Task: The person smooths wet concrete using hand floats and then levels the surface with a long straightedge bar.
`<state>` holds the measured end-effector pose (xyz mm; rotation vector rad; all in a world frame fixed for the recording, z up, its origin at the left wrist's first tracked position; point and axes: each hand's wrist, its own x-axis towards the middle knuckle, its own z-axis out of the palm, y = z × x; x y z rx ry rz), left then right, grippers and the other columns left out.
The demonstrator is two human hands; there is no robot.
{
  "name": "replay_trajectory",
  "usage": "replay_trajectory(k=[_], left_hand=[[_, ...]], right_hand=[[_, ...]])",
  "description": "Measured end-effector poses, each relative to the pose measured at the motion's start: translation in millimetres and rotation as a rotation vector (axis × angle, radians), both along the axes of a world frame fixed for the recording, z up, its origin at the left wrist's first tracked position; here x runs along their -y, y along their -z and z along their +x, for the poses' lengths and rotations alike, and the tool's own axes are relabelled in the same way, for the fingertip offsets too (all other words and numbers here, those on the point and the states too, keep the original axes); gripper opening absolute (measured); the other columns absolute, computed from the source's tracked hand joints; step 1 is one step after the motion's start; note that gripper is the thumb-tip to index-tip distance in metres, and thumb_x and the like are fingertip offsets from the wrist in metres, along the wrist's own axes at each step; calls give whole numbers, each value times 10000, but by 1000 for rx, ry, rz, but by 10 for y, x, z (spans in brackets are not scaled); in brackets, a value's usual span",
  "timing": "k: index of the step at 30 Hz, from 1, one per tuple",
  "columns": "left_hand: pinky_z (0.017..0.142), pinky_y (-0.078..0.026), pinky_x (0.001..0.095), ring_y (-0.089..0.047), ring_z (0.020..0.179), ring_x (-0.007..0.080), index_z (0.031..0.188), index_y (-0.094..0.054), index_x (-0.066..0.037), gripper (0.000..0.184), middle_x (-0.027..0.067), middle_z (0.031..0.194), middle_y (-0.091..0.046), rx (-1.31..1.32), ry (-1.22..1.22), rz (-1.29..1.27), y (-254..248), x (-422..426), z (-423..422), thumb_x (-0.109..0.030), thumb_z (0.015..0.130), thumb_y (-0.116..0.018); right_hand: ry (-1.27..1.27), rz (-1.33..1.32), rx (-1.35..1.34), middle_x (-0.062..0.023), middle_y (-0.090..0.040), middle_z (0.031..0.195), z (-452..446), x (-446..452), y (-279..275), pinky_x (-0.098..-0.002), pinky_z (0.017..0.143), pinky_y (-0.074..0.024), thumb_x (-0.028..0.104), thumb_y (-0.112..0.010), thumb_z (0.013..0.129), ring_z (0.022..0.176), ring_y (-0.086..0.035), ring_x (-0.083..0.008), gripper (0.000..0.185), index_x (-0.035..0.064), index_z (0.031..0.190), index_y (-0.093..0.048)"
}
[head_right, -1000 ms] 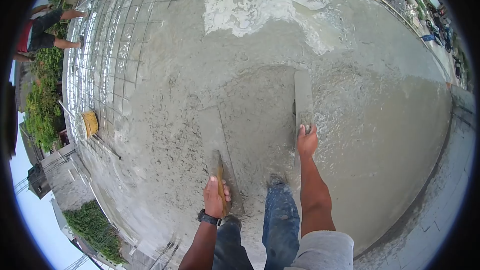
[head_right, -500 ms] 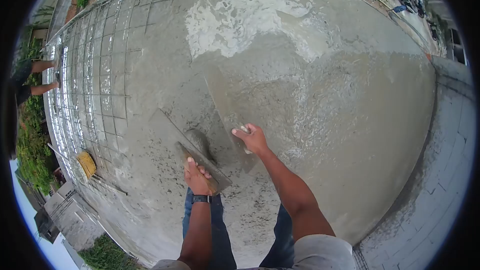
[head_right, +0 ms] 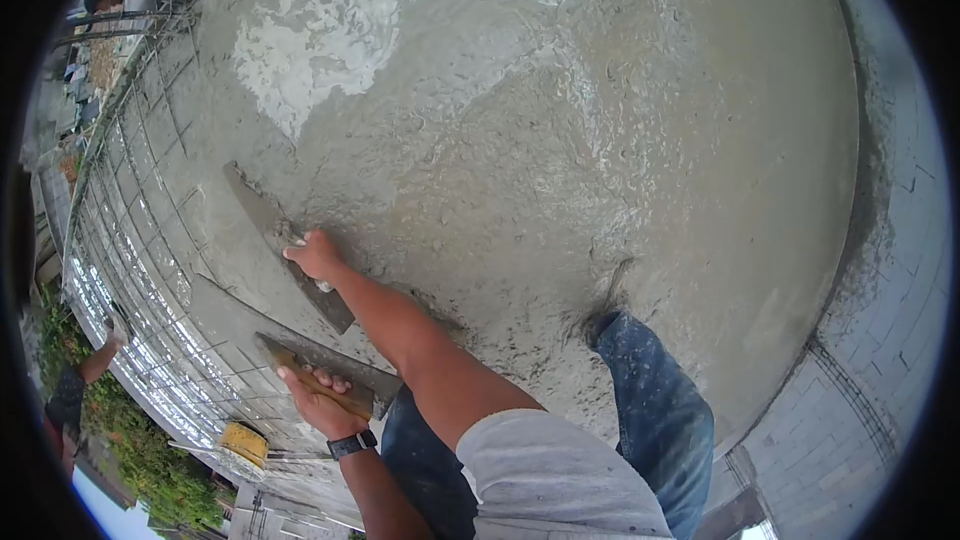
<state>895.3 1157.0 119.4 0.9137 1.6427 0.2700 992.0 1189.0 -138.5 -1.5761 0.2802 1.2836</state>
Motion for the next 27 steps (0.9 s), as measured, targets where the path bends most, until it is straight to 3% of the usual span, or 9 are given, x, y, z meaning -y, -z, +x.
replay_trajectory(k=[5,15,17,19,21,23,25,27], left_hand=[[468,-393,242,-421,502,100,926,-489,-100,487,3,661,-452,6,152,-22,32,396,194,-580,1005,-514],[442,-394,259,-440,496,117,919,-492,-86,490,19,643,-466,18,427,-99,261,1416,519,-567,1012,-493],[445,-403,262,-449,495,119,924,-496,-79,494,22,641,-471,18,510,-118,308,1573,489,-566,1012,-493],[447,-411,265,-459,494,123,932,-502,-72,497,26,640,-478,1,576,-153,374,1694,446,-563,1012,-493],[448,-417,266,-466,495,123,939,-509,-71,487,31,642,-487,8,582,-194,345,1829,447,-552,1018,-489],[450,-424,270,-475,495,126,944,-515,-72,468,34,648,-501,20,569,-211,362,1922,345,-532,1022,-498],[453,-425,271,-477,497,126,945,-517,-72,458,35,649,-504,26,538,-224,349,1994,293,-523,1022,-507],[456,-425,274,-478,502,129,946,-517,-74,440,36,649,-504,46,487,-261,344,2052,252,-506,1025,-517]], right_hand=[[-10,-181,218,-235,-659,1215,906,1084,-131,-456,970,-495,427,-756,833,1169,-621,-378,615,-34,1218,-624],[264,-351,257,-237,-667,1194,1759,3511,-423,-434,950,-503,530,-770,808,1131,-639,-369,754,-66,1243,-616],[382,-437,315,-224,-697,1063,1859,4101,-139,-416,872,-521,530,-801,778,1013,-677,-333,763,-101,1174,-635],[496,-429,352,-180,-681,885,2032,4681,-314,-401,772,-521,493,-833,758,855,-665,-277,720,-126,1075,-648],[540,-413,405,-53,-598,684,2078,5182,-149,-323,552,-442,395,-826,803,591,-559,-153,463,-26,862,-645],[627,-236,131,18,-513,623,2217,5536,-625,-284,456,-340,367,-824,826,495,-435,-74,393,70,790,-568],[699,-172,59,58,-434,580,2164,5768,-762,-269,409,-264,382,-781,874,437,-341,-45,373,134,791,-515],[824,-50,0,51,-423,578,2017,5856,-1105,-276,405,-258,377,-760,892,427,-341,-60,356,146,792,-507]])
